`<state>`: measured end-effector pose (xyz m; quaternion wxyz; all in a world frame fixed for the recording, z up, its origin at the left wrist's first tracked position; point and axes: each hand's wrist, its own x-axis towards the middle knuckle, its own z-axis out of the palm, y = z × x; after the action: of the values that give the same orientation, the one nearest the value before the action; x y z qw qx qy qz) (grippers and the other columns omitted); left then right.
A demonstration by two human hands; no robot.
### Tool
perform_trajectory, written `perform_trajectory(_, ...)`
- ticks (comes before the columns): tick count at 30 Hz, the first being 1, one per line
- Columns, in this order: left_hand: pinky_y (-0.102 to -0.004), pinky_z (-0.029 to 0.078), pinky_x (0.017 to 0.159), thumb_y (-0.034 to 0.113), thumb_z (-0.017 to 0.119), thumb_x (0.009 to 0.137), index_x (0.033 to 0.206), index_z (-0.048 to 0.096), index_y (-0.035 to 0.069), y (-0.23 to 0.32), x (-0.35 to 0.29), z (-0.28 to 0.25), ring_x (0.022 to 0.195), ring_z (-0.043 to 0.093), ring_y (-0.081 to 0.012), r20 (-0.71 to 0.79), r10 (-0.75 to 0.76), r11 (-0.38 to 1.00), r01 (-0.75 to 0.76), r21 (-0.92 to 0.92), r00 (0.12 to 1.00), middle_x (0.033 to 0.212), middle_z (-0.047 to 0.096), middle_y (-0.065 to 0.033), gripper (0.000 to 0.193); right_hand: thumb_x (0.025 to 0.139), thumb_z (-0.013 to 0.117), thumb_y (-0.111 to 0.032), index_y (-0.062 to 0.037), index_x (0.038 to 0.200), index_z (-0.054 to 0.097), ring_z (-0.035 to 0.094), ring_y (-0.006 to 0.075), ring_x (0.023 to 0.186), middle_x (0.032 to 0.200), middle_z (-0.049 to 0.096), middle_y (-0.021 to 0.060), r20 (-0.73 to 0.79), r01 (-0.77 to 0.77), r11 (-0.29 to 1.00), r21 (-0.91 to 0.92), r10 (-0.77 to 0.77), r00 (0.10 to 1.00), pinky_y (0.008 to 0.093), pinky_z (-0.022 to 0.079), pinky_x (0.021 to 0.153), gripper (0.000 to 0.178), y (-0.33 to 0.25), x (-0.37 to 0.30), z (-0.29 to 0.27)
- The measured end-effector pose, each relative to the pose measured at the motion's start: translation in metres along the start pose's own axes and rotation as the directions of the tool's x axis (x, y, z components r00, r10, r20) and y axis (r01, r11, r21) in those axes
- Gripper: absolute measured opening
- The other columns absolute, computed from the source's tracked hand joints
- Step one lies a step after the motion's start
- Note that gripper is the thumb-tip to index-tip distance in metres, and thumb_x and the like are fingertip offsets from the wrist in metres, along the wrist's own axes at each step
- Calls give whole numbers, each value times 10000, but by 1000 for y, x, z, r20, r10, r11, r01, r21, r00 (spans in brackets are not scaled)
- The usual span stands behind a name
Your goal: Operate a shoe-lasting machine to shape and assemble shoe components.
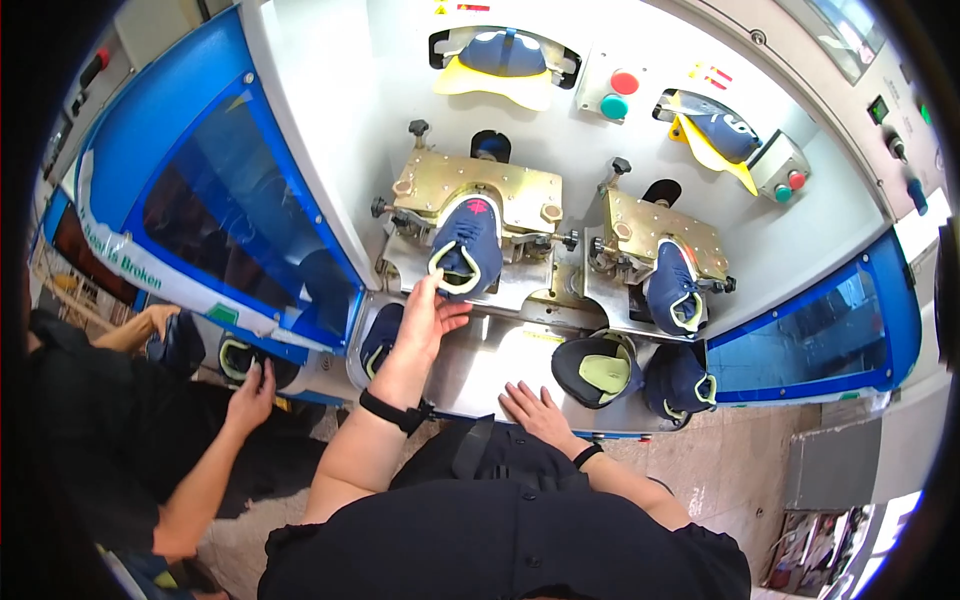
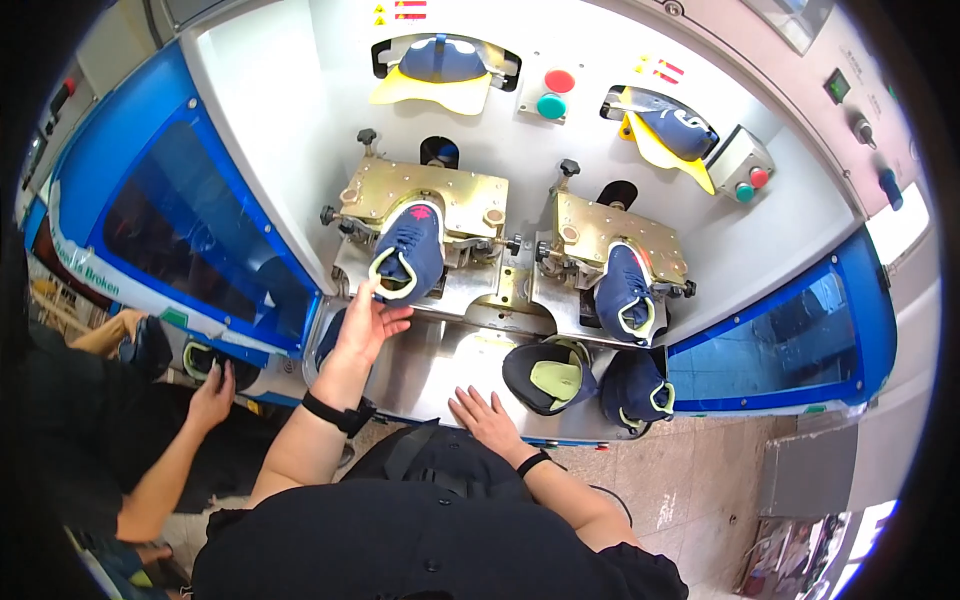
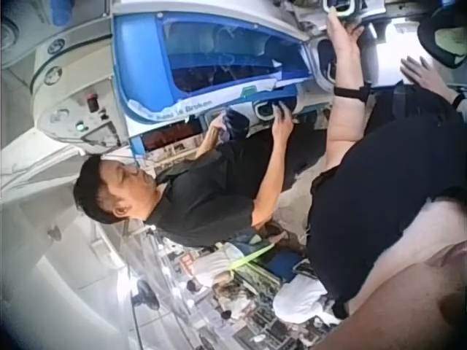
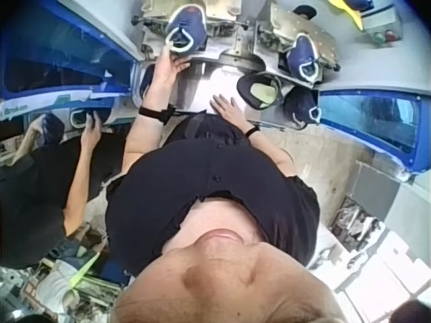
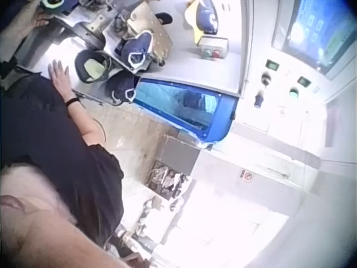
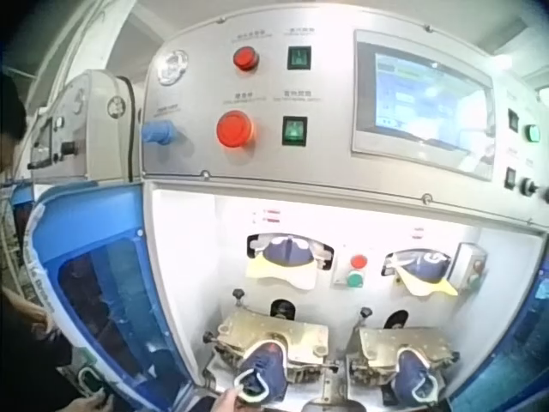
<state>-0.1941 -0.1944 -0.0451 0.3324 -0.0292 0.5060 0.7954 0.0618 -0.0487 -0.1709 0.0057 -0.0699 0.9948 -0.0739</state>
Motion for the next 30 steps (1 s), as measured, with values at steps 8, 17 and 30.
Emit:
perform_trajectory(8, -283, 491, 655, 418, 537, 921, 1225, 463, 62, 8, 3, -14, 739, 647, -152, 62, 29, 983, -39, 178, 998, 992, 623, -64, 474, 896, 498, -339, -180, 1481, 331, 303, 289, 1421, 1554, 286, 83, 17, -31, 999, -10, 31, 999, 579, 276, 1088, 629, -29, 29, 6)
perform_trajectory(17, -261, 495, 655, 430, 501, 951, 1261, 439, 70, -2, 10, -22, 762, 652, -140, 109, 63, 969, -87, 230, 992, 1035, 616, -51, 479, 852, 562, -320, -198, 1481, 332, 259, 263, 1442, 1558, 283, 55, 96, -108, 989, 99, 99, 991, 536, 228, 1134, 680, -33, 33, -13)
perform_trajectory(30, -263, 484, 645, 430, 478, 959, 1263, 452, 69, -5, 11, -22, 732, 643, -131, 83, 91, 955, -110, 275, 992, 1020, 623, -49, 473, 892, 533, -375, -226, 1494, 309, 248, 259, 1447, 1562, 276, 47, 114, -85, 990, 115, 72, 991, 528, 222, 1139, 659, -29, 30, -11)
